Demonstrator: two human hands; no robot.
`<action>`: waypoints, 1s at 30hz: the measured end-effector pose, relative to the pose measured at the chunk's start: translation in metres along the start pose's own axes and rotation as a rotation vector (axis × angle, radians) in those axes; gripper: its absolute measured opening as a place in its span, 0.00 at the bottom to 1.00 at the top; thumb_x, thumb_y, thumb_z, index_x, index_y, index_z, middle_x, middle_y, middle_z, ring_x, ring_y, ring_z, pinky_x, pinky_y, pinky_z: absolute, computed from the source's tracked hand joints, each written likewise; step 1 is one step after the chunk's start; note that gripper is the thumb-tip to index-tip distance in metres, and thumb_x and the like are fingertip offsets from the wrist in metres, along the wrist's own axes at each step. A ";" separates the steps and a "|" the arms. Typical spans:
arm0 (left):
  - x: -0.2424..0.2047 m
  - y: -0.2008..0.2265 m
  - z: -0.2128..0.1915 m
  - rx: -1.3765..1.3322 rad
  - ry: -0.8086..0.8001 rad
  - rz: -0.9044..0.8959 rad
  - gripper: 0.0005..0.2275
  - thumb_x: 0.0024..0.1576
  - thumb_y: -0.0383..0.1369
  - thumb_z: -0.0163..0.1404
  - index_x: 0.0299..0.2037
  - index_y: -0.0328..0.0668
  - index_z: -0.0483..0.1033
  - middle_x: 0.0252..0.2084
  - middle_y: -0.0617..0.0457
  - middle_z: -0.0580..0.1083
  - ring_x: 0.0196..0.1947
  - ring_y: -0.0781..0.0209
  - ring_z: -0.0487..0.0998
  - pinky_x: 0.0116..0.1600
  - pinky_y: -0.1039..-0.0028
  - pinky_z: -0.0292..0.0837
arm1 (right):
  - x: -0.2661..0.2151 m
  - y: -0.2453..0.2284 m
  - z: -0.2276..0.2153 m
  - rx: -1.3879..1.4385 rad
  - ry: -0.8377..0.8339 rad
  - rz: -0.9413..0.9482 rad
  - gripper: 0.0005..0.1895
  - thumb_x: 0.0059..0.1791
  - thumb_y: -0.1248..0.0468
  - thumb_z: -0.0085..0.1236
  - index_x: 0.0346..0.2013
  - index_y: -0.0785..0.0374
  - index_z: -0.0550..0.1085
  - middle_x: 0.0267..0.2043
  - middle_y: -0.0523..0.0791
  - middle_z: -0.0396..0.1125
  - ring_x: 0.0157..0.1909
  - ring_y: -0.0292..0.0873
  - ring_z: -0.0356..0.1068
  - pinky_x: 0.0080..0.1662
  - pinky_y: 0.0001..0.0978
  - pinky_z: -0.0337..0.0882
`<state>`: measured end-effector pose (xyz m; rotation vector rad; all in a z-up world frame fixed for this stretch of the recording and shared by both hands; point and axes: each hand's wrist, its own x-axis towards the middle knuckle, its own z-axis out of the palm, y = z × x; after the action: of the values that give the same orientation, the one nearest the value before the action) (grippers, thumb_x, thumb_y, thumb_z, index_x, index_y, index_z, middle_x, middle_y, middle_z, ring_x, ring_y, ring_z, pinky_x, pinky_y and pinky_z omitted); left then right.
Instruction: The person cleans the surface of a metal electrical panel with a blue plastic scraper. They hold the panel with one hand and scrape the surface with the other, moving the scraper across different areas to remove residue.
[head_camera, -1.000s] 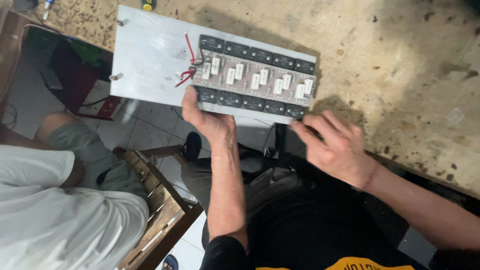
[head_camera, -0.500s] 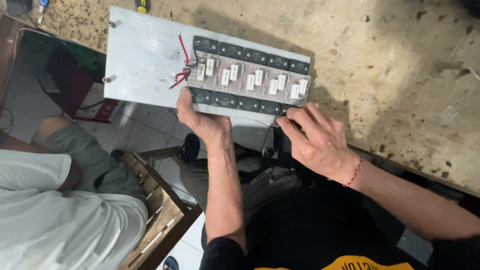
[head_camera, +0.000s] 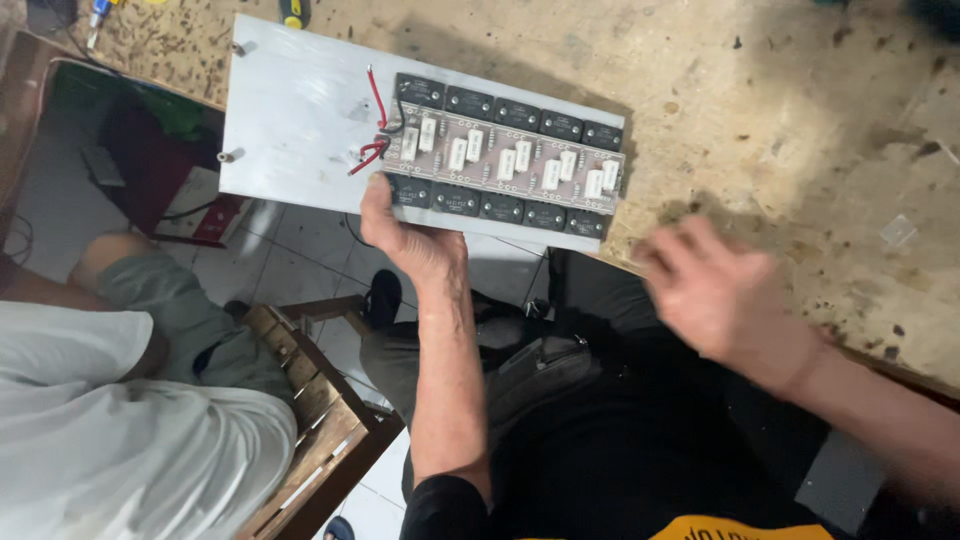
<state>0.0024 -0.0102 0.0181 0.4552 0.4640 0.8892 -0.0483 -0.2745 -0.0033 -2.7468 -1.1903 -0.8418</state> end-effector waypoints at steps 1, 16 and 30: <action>0.008 0.002 -0.011 -0.001 0.003 0.004 0.12 0.51 0.33 0.62 0.41 0.41 0.77 0.39 0.44 0.76 0.38 0.55 0.80 0.43 0.59 0.84 | -0.002 0.016 -0.005 0.003 0.001 -0.004 0.04 0.51 0.65 0.55 0.36 0.58 0.78 0.37 0.41 0.65 0.45 0.42 0.69 0.35 0.23 0.70; 0.018 0.003 -0.034 0.067 -0.217 -0.143 0.22 0.50 0.40 0.57 0.49 0.30 0.77 0.43 0.43 0.79 0.43 0.45 0.80 0.44 0.57 0.80 | -0.037 0.033 -0.022 -0.502 -0.282 0.016 0.06 0.60 0.64 0.57 0.39 0.58 0.77 0.35 0.38 0.70 0.44 0.36 0.69 0.22 0.17 0.56; -0.012 0.003 0.005 0.092 -0.100 0.096 0.05 0.53 0.29 0.58 0.36 0.41 0.76 0.33 0.52 0.73 0.34 0.64 0.76 0.42 0.66 0.79 | 0.096 -0.056 -0.001 0.321 0.394 -0.038 0.14 0.48 0.74 0.48 0.41 0.59 0.80 0.34 0.45 0.65 0.38 0.44 0.66 0.27 0.24 0.65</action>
<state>-0.0028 -0.0192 0.0264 0.6077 0.3950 0.9349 -0.0329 -0.1710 0.0349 -2.1849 -1.1778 -1.0298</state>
